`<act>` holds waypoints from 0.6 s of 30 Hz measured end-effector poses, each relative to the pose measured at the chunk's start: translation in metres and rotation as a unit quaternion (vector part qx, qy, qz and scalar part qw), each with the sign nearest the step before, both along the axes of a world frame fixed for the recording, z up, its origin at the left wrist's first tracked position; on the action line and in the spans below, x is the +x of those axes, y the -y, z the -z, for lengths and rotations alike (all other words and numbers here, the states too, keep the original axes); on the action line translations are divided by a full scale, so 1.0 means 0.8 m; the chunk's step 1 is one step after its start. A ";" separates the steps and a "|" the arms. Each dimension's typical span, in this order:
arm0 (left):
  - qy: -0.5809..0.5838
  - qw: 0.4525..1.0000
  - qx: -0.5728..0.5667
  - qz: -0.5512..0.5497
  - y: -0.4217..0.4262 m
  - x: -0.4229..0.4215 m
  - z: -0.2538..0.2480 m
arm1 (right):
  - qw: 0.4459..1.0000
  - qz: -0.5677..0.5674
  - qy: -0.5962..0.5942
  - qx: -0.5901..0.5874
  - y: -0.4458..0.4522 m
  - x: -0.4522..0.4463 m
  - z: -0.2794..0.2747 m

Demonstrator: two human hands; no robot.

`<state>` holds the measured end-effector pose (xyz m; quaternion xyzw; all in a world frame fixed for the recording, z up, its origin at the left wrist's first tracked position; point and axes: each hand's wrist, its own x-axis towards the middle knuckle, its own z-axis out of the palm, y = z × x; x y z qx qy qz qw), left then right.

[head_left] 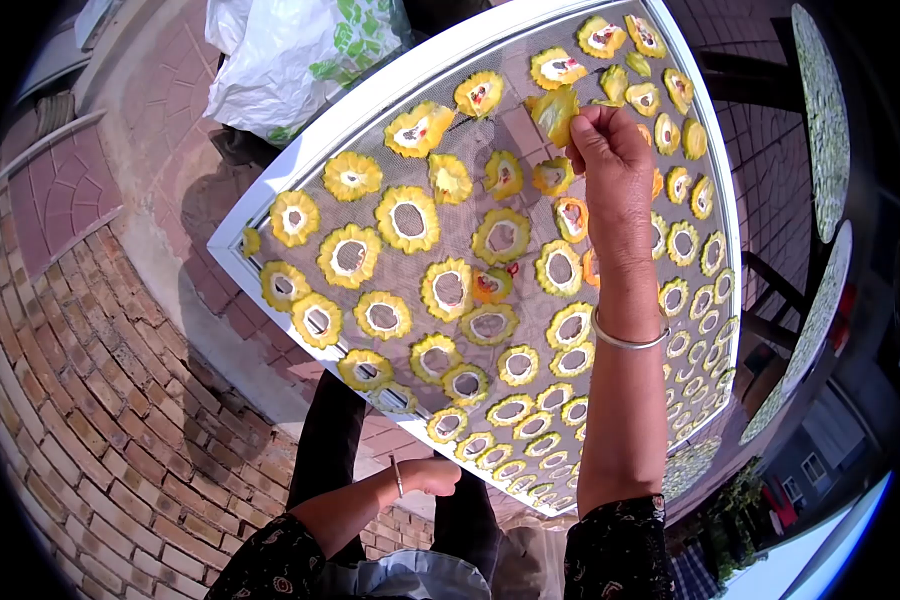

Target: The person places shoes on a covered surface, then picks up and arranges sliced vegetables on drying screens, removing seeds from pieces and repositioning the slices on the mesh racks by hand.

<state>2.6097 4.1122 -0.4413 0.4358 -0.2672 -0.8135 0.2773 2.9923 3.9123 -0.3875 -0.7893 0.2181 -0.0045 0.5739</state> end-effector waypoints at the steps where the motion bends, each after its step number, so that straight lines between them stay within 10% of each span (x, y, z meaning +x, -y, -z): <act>1: -0.003 1.000 0.002 -0.019 -0.002 -0.006 0.003 | 0.999 -0.005 -0.004 0.032 -0.002 0.002 -0.007; 5: -0.012 1.000 0.006 -0.005 0.001 0.017 -0.009 | 0.992 -0.056 -0.052 0.102 -0.008 0.005 -0.011; 18: 0.028 0.999 -0.023 0.005 -0.001 -0.005 0.002 | 0.947 -0.024 -0.058 -0.314 0.002 -0.003 0.015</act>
